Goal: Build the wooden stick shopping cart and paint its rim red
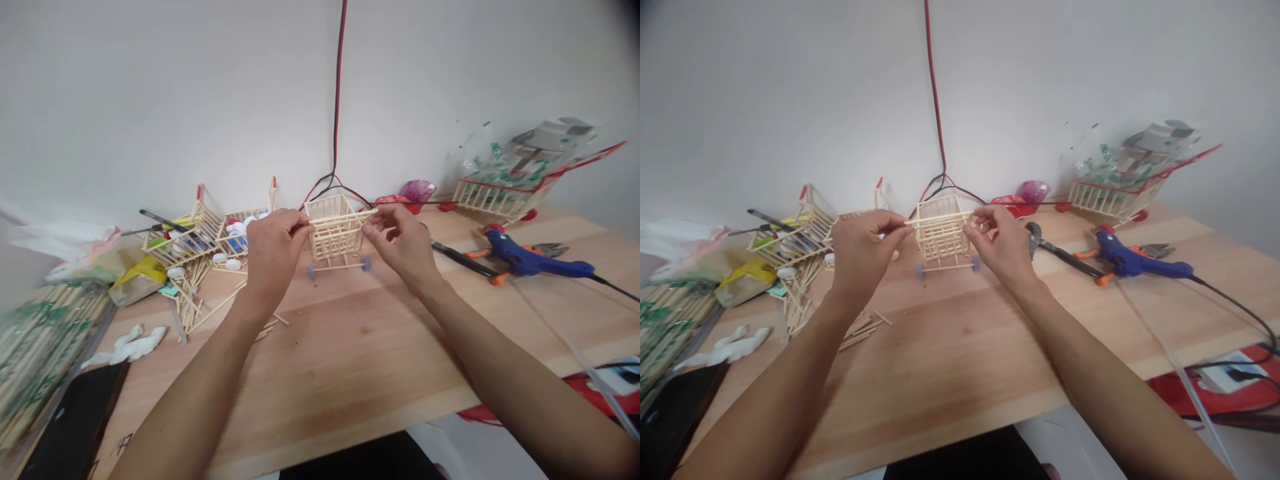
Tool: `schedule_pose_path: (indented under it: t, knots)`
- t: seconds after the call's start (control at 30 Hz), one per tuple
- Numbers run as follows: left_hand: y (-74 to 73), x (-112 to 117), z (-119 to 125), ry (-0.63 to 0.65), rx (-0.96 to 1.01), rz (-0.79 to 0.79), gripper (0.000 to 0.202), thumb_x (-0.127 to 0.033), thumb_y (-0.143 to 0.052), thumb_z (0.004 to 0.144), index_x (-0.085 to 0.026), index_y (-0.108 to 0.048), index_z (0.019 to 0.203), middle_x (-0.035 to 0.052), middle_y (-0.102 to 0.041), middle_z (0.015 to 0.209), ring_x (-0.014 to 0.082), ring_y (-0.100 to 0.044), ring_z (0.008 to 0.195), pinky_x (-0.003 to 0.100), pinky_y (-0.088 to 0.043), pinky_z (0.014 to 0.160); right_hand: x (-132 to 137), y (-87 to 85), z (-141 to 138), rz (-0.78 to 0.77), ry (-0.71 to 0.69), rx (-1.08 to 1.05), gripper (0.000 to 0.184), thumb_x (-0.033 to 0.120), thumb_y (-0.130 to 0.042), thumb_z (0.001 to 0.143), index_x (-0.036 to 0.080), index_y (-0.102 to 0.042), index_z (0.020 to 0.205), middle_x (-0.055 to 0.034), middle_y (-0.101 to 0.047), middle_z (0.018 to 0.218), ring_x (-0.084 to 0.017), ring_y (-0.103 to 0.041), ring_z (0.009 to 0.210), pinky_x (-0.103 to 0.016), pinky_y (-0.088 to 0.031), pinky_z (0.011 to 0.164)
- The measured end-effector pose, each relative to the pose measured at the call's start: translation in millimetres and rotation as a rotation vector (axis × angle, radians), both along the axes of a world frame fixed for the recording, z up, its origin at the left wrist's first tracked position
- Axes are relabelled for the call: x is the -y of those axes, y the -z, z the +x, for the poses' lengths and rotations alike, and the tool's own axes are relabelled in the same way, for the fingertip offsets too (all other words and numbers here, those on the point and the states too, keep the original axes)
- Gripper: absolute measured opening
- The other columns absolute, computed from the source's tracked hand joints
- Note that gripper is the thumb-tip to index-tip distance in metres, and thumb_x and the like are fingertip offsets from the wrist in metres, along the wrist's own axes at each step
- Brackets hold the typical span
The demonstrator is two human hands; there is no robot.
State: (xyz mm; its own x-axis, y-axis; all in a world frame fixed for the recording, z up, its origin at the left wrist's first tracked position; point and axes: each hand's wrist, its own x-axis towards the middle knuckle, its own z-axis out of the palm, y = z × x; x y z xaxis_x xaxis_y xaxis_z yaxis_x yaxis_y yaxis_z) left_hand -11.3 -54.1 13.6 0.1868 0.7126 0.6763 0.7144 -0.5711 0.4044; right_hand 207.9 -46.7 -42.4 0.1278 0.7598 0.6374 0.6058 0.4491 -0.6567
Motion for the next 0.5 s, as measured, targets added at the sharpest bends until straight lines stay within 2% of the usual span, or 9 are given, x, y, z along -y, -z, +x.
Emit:
schedule_pose_path:
  t: [0.1, 0.2, 0.37, 0.5]
  knots:
    - [0.1, 0.1, 0.3, 0.003, -0.006, 0.0, 0.007, -0.017, -0.065, 0.079, -0.02, -0.069, 0.076, 0.0011, -0.073, 0.077, 0.0162, -0.065, 0.072, 0.031, -0.046, 0.072, 4.4, -7.3, 2.1, 0.136, 0.028, 0.031, 0.029, 0.033, -0.064, 0.084, 0.021, -0.061, 0.11, -0.0061, -0.066, 0.098, -0.016, -0.061, 0.076, -0.031, -0.049, 0.062]
    - [0.7, -0.1, 0.5, 0.004, -0.011, 0.003, 0.007, -0.016, -0.065, 0.08, -0.02, -0.069, 0.075, 0.0013, -0.072, 0.076, 0.0161, -0.064, 0.072, 0.03, -0.046, 0.072, 7.0, -12.4, 0.4, 0.229, 0.021, 0.083, 0.023, 0.029, -0.059, 0.088, 0.023, -0.064, 0.11, -0.0069, -0.066, 0.101, -0.018, -0.062, 0.081, -0.033, -0.051, 0.067]
    - [2.0, -0.4, 0.7, 0.003, -0.012, 0.013, 0.009, -0.017, -0.063, 0.08, -0.02, -0.068, 0.074, 0.0008, -0.071, 0.074, 0.0155, -0.063, 0.071, 0.03, -0.047, 0.071, 5.7, -14.4, -4.4, 0.242, -0.029, 0.146, 0.018, 0.025, -0.053, 0.091, 0.022, -0.069, 0.1, -0.0056, -0.071, 0.096, -0.018, -0.062, 0.079, -0.035, -0.05, 0.071]
    - [1.2, 0.6, 1.3, 0.001, -0.028, 0.01, 0.01, -0.016, -0.062, 0.081, -0.02, -0.067, 0.073, 0.0014, -0.071, 0.075, 0.0156, -0.063, 0.071, 0.029, -0.046, 0.07, 3.4, -14.4, -4.0, 0.262, -0.036, 0.155, 0.018, 0.024, -0.053, 0.092, 0.026, -0.07, 0.096, -0.0038, -0.073, 0.091, -0.02, -0.064, 0.084, -0.037, -0.051, 0.074]
